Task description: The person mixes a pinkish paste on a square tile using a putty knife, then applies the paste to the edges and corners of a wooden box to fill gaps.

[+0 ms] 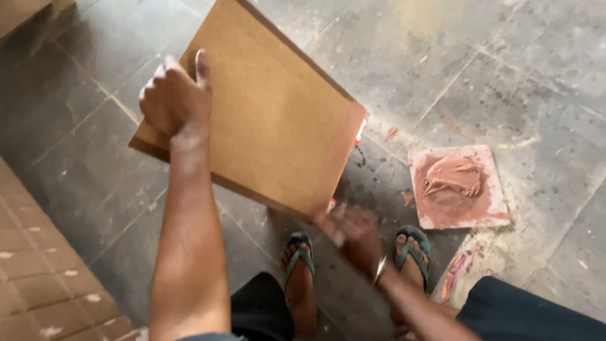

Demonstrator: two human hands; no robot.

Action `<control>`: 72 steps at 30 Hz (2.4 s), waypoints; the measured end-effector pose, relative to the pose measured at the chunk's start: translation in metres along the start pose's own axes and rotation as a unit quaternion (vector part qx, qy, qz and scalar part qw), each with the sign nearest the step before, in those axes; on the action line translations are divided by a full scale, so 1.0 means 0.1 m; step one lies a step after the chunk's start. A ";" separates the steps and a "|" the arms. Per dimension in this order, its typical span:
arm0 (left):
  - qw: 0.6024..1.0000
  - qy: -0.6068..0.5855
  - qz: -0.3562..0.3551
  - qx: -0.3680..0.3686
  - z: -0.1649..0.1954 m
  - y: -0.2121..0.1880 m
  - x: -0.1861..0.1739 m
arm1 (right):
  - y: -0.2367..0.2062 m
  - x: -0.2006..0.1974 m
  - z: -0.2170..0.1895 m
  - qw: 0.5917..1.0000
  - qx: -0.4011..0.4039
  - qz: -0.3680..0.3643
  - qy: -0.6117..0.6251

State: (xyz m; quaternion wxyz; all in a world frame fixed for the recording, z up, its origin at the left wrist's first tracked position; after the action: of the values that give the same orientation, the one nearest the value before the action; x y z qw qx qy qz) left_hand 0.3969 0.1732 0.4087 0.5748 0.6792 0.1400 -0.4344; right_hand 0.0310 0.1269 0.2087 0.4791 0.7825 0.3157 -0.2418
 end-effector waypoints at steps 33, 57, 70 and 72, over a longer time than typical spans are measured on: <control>0.998 -0.014 0.066 0.009 0.02 0.03 0.00 | -0.05 -0.13 -0.34 0.999 -0.049 0.011 0.019; 1.000 -0.020 -0.008 -0.002 0.14 -0.07 -0.08 | 0.71 0.02 1.07 0.993 0.109 0.010 -0.051; 0.972 -0.028 -0.234 0.007 0.19 -0.12 0.20 | -0.56 -0.07 0.16 0.912 0.317 0.107 0.237; 0.962 -0.053 -0.263 0.060 0.24 -0.11 0.14 | -0.57 -0.04 0.21 0.896 0.344 0.124 0.251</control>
State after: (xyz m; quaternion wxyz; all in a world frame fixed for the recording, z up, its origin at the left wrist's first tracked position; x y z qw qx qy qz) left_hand 0.3871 0.1509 0.3916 0.4050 0.6281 0.2564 -0.6130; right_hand -0.0152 0.1262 0.1684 0.1113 0.9660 0.2227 -0.0694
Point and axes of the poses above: each hand's wrist, its own y-axis towards the middle knuckle, its own x-axis out of the palm, z = x × y, the point moved 9 cm from there along y, towards the middle knuckle, and after that the axes turned 4 degrees about -x, right-handed, at the moved point
